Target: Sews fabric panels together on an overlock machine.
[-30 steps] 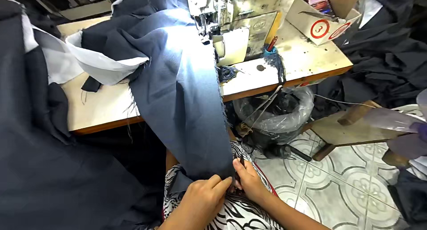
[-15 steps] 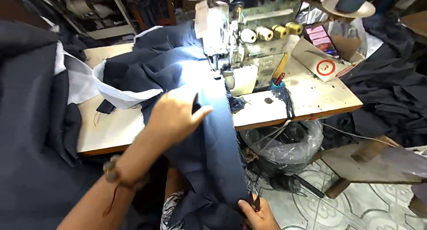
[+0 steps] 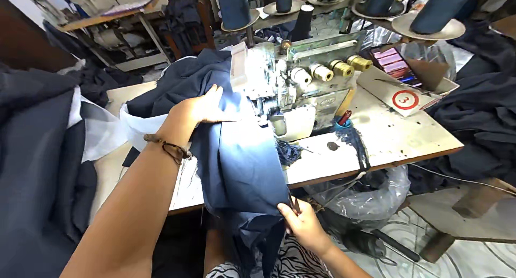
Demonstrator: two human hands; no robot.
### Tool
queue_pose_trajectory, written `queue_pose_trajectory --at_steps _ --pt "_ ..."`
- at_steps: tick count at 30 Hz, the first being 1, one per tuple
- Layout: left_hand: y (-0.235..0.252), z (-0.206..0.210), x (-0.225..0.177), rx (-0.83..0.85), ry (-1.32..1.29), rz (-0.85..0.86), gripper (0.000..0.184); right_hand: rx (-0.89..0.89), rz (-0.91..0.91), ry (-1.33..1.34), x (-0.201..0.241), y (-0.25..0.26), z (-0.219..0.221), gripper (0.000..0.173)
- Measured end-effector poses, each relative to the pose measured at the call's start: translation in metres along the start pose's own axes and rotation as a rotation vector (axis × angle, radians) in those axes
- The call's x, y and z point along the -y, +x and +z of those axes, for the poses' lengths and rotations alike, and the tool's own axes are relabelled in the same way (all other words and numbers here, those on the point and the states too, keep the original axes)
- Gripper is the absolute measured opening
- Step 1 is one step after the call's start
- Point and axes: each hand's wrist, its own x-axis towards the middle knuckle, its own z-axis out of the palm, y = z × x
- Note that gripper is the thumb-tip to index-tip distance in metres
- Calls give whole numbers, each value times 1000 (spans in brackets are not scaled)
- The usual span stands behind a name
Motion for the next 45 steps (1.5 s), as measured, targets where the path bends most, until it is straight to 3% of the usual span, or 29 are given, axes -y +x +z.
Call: queue_pose_trajectory --at_steps 4,9,12,14,18,22,24,26,29,33,38,40,43,45 --pt "21 -5 4 -78 -112 -44 97 -35 -11 -4 26 27 5 13" --pt "15 -1 -10 -462 -201 -154 93 -27 7 -84 56 51 11 15" --pt "-27 10 -36 -754 -114 147 48 -16 19 -71 62 58 11 16" --pt "-72 47 -60 -878 -104 388 27 -34 -6 32 53 54 12 17" --pt "-159 152 -98 -603 -281 379 38 -55 -17 230 14 11 23 19" --pt "-199 217 -106 -620 -531 242 50 -32 127 265 -28 -56 29 8" --pt "-208 225 -113 -698 -580 239 74 -4 150 236 -37 -86 27 9" --pt "-209 221 -125 -798 -556 233 86 11 119 225 -37 -104 23 10" --pt "-198 209 -141 -835 -517 190 65 1 63 200 -23 -114 16 9" --pt "-188 201 -144 -552 -599 73 28 43 57 131 -15 -121 12 14" --pt "-228 221 -106 -154 -546 -30 27 57 113 233 -19 -130 6 21" --pt "-266 241 -92 -236 -582 -44 23 62 112 209 -18 -134 3 22" --pt "-328 252 -88 -671 -530 41 21 86 135 201 -22 -142 -3 14" --pt "-366 240 -91 -792 -528 186 15 119 168 238 -25 -148 -5 8"
